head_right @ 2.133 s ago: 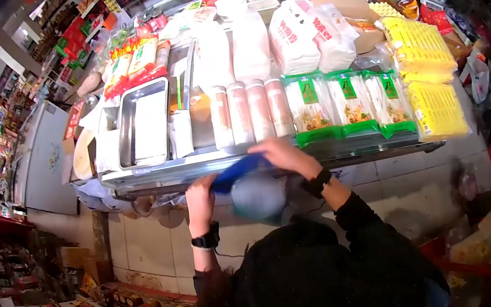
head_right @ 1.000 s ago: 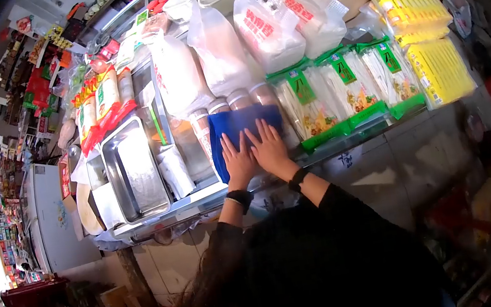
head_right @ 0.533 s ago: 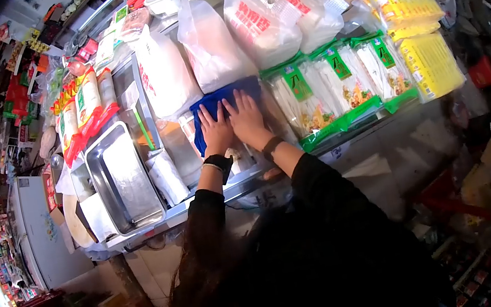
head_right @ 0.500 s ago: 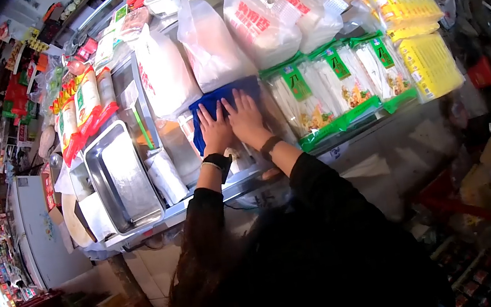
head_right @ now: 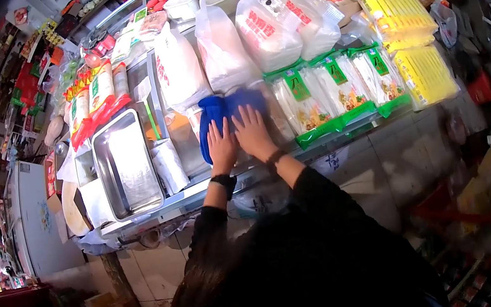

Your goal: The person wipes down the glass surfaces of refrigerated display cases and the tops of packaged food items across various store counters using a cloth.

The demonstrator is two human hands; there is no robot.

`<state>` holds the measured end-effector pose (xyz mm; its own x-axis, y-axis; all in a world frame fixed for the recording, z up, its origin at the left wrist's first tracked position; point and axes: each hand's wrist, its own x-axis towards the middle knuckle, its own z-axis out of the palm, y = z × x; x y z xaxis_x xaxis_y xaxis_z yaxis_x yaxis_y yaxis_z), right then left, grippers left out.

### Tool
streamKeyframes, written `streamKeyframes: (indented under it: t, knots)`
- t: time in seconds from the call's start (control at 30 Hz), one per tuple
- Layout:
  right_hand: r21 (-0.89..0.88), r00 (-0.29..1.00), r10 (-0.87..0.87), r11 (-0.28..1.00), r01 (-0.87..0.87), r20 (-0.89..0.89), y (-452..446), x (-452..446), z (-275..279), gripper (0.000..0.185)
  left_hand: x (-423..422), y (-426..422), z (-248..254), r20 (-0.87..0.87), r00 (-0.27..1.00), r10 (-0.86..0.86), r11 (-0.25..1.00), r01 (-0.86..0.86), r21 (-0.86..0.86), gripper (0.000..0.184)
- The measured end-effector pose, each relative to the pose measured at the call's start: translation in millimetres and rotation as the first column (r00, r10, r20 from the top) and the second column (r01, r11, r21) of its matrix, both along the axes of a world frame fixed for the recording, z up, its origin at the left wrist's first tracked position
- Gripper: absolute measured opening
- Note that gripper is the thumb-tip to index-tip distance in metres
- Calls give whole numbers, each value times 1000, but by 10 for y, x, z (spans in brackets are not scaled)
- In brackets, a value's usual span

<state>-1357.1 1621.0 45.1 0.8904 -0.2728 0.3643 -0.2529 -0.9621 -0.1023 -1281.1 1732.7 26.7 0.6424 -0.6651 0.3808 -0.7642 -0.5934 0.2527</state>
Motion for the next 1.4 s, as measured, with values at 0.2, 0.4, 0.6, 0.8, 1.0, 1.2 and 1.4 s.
streamKeyframes:
  t: [0.2,0.4,0.6,0.8,1.0,1.2,1.4]
  knots:
    - [202,990,136,971,-125,-44,678,-506,-85,60,-603,687,0,-73,984,161,986,-158,57,60]
    - [243,987,161,958,-151,-19,769,-586,-67,56,-762,862,-28,-242,936,255,960,-216,177,64]
    - [187,977,212,960,-208,0,458,-88,18,53,-337,530,-60,-230,925,302,950,-272,153,70]
    - [107,983,176,978,-180,44,181,634,-4,47,415,121,-77,-230,912,339,940,-317,129,72]
    - [108,990,139,985,-135,-25,137,803,37,46,600,40,-49,-174,928,329,940,-304,155,68]
    - [102,990,136,986,-133,-30,143,790,36,47,558,52,15,-211,918,336,940,-314,134,67]
    - [47,989,144,988,-144,16,183,697,-1,47,404,111,47,-270,892,362,931,-330,158,71]
